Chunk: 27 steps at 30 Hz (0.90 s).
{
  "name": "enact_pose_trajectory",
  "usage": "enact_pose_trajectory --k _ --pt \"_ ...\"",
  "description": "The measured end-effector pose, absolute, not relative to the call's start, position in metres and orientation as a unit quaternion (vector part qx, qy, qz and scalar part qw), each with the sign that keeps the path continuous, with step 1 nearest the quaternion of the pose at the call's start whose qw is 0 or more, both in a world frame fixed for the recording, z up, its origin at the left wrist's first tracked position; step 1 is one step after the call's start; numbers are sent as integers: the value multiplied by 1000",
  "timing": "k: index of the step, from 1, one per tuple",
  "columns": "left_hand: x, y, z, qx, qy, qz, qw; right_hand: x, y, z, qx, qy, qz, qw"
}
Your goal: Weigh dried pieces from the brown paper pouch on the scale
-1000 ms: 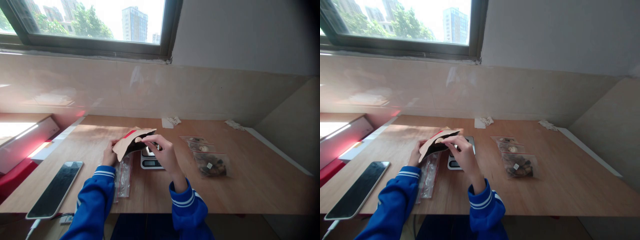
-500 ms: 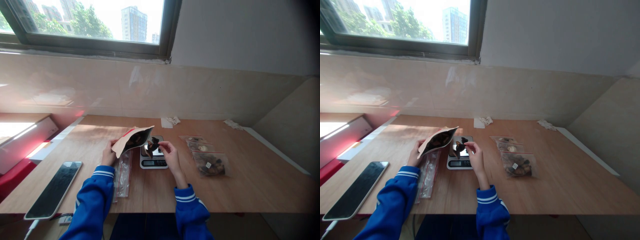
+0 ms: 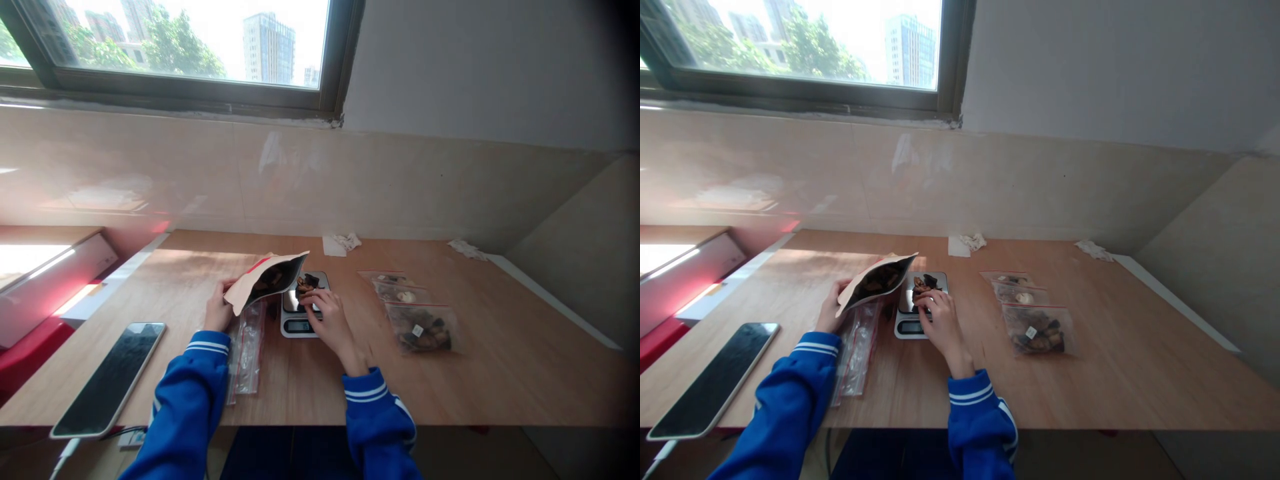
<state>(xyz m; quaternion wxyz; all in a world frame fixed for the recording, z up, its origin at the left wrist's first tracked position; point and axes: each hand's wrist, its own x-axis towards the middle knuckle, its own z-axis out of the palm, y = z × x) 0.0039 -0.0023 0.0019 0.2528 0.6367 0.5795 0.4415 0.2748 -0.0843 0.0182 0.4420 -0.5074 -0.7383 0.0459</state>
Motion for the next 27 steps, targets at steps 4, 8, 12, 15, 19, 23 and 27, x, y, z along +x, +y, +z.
enact_pose_trajectory --k 4,8,12,15,19,23,27 --pt "3 -2 2 640 578 441 248 258 -89 23 -525 -745 15 412" --pt "3 -2 1 645 574 442 244 228 -92 23 -518 -784 6 342" --pt "3 -1 -1 646 571 444 242 202 -92 20 -546 -798 -11 255" --pt "2 0 -3 648 569 444 242 195 -92 18 -551 -808 -14 210" --pt "1 1 -4 647 570 444 242 197 -95 16 -543 -818 -10 191" --pt "0 2 -6 650 569 444 237 198 -101 17 -537 -822 -1 191" --pt "-1 2 -7 653 568 445 232 198 -110 17 -525 -828 4 196"
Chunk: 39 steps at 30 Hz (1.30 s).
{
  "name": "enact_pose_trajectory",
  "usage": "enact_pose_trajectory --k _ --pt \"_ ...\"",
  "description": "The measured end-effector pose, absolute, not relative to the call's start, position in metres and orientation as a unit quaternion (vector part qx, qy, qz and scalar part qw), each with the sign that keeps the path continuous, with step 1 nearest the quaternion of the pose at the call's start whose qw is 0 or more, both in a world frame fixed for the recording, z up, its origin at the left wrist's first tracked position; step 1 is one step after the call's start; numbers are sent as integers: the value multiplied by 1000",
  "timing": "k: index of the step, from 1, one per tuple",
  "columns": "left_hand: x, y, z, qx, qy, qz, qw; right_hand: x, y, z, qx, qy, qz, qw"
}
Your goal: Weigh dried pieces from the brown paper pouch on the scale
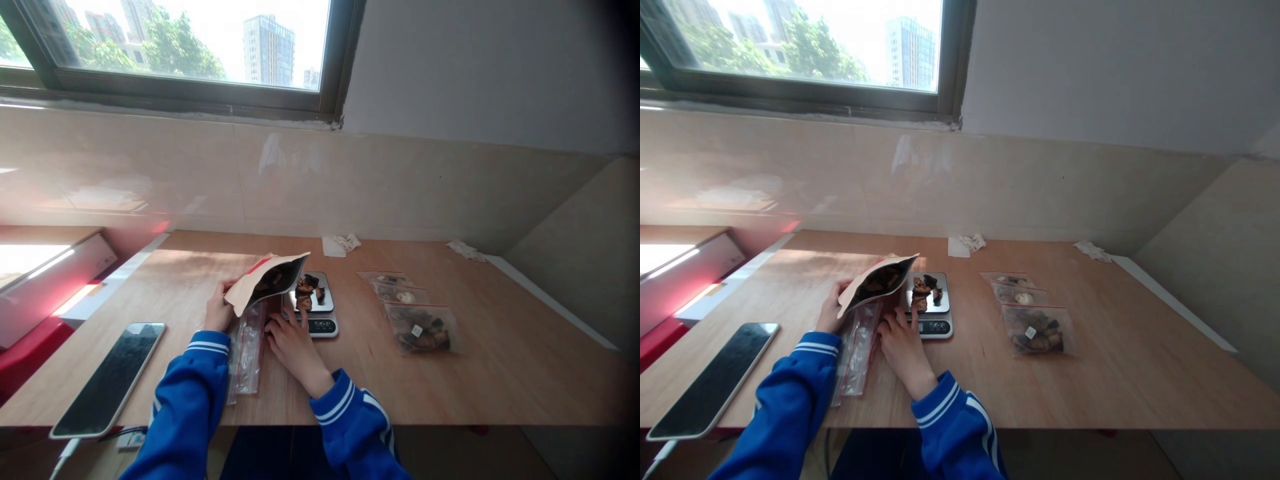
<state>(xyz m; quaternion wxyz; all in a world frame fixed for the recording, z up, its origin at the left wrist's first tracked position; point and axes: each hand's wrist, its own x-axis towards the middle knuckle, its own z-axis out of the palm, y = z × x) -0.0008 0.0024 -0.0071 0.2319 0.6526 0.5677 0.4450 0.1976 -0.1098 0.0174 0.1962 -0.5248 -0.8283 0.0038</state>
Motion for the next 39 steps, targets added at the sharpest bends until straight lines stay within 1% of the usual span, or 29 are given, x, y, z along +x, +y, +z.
enact_pose_trajectory --k 5,7,11,16,20,24,29,32,34,39 --pt "-1 4 -9 652 565 449 233 197 -129 14 -489 -853 32 179" --pt "-2 5 -10 653 565 446 234 198 -138 11 -477 -856 43 192" --pt "-2 5 -11 653 568 441 236 203 -152 10 -451 -852 71 254" --pt "-2 3 -9 659 567 437 233 217 -154 26 -434 -818 138 352" --pt "0 2 -5 652 574 437 233 230 -134 34 -463 -777 130 405" --pt "3 -2 1 643 583 437 234 237 -106 34 -488 -769 108 399" --pt "4 -4 5 644 587 431 234 236 -84 34 -532 -776 51 336" --pt "3 -4 5 649 581 431 235 238 -82 33 -537 -778 25 327" --pt "3 -3 3 653 582 428 229 241 -85 37 -535 -765 23 358" --pt "0 0 -3 671 566 428 214 248 -100 72 -499 -693 54 518"
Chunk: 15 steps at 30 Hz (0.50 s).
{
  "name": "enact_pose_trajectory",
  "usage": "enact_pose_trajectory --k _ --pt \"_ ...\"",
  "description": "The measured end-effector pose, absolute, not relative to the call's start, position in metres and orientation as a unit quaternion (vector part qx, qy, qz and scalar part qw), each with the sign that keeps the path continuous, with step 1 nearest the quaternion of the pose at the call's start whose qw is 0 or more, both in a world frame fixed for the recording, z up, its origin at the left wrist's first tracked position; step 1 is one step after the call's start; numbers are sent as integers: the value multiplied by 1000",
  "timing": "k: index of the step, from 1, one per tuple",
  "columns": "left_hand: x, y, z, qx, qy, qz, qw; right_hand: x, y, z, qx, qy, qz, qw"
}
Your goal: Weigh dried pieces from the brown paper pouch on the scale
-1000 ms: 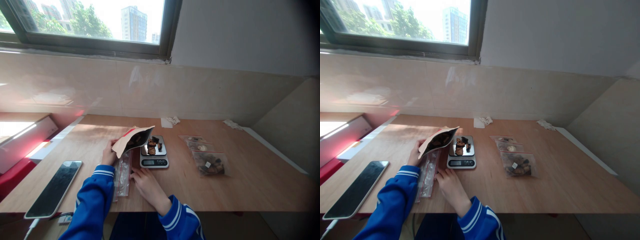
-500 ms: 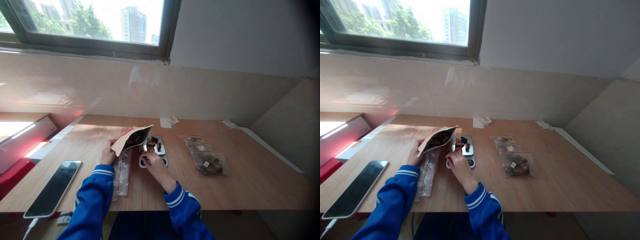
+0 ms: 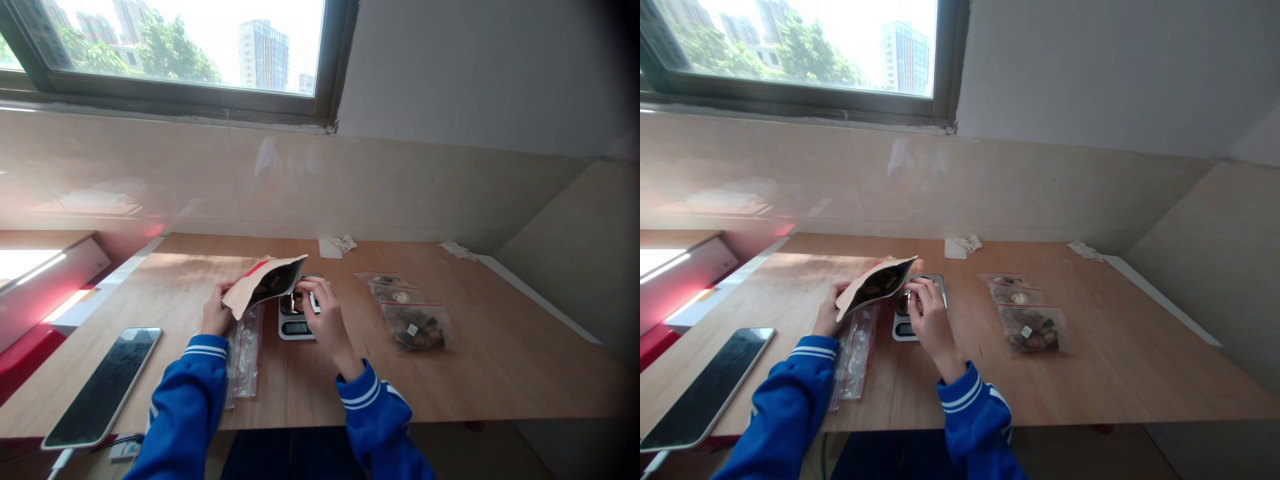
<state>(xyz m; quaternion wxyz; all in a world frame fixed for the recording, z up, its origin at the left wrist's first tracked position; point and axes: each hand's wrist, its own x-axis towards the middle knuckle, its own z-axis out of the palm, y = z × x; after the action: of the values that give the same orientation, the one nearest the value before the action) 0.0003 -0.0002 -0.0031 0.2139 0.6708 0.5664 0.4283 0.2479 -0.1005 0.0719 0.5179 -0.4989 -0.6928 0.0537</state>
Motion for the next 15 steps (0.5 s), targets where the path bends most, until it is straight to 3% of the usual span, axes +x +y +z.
enact_pose_trajectory --k 4,10,15 --pt "-1 1 -8 680 556 432 206 246 -111 107 -444 -724 52 525" --pt "0 -1 -8 679 563 429 195 248 -109 132 -413 -829 145 348" --pt "2 -3 -5 681 562 428 192 236 -93 119 -437 -844 133 280"
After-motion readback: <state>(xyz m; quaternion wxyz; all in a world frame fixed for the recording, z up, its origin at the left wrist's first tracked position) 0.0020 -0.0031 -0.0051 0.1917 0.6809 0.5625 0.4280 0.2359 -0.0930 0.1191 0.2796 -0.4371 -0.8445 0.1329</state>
